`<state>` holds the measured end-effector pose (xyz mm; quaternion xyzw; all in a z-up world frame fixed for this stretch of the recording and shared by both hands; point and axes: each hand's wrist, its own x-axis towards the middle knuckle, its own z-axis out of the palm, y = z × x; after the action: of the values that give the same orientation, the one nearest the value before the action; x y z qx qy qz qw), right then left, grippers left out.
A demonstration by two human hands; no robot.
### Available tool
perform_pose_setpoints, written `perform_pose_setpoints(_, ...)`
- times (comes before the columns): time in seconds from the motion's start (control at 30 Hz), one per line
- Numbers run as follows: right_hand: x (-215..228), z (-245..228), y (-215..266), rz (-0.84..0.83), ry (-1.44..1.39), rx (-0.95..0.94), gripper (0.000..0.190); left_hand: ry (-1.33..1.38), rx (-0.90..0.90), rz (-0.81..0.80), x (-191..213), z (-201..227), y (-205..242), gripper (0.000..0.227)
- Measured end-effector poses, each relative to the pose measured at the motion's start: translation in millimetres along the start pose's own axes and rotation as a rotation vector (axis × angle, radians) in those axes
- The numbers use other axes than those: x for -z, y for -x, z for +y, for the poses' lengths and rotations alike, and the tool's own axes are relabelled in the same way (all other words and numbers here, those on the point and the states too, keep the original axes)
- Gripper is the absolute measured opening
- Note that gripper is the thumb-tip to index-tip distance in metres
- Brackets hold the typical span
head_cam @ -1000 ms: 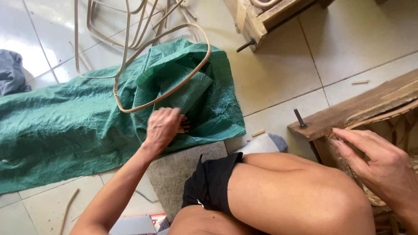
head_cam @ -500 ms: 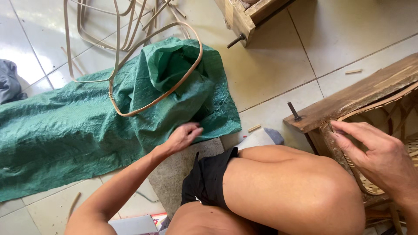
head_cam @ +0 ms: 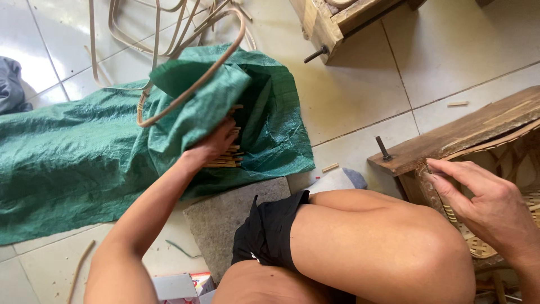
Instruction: The person assembles a woven basket by applying glue to the frame, inserting bamboo strips, and securing them with a hammer and pliers. The person works on a single basket placed in a wooden mold on the floor.
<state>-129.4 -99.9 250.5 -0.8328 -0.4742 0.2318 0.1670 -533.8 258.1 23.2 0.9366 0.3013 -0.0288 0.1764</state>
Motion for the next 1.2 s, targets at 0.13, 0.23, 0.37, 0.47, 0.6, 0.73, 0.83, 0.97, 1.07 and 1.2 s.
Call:
perform_pose_setpoints(0.13, 6.2, -8.5, 4.2, 0.008, 0.011, 0.011, 0.038, 0.005, 0.108, 0.040, 0.0, 8.2, -22.3, 0.024)
perform_pose_setpoints(0.23, 9.8, -12.6, 6.8, -0.006, -0.007, -0.046, 0.037, 0.151, 0.192, 0.017, 27.2, 28.5, -22.6, 0.026)
perform_pose_setpoints(0.37, 8.9, -19.4, 0.9, -0.067, -0.061, -0.063, 0.037, 0.048, -0.307, -0.292, 70.5, 97.3, -51.9, 0.014)
perform_pose_setpoints(0.47, 4.7, -23.8, -8.8, -0.172, -0.201, -0.181, 0.037, 0.400, -0.525, -0.430, 93.5, 177.4, -126.0, 0.011)
perform_pose_setpoints(0.6, -7.4, -25.1, -18.1, -0.288, -0.771, -0.258, 0.051, 0.761, -0.852, -0.555, 124.1, 299.0, -229.1, 0.017)
perform_pose_setpoints(0.73, -22.1, -9.2, -21.3, -0.020, -1.308, -0.158, 0.045, 0.814, -0.961, -0.609, 144.8, 440.4, -271.6, 0.016)
perform_pose_setpoints(0.83, -14.1, 30.9, -28.9, 0.397, -1.248, -0.240, 0.027, 0.934, -1.127, -0.460, 154.7, 507.9, -272.7, 0.023)
perform_pose_setpoints(0.97, 57.1, 133.2, -4.5, 0.867, -0.857, -0.731, 0.011, 0.938, -1.231, 0.147, 139.1, 464.7, -225.0, 0.046)
perform_pose_setpoints(1.07, 67.7, 192.0, 59.0, 1.069, -0.667, -0.781, 0.012, 1.141, -0.664, -0.553, 96.6, 353.8, -143.0, 0.041)
perform_pose_setpoints(1.2, 11.7, 210.6, 162.2, 1.084, -0.638, -0.953, 0.014, 1.275, 0.300, -0.814, 26.5, 255.9, -62.5, 0.053)
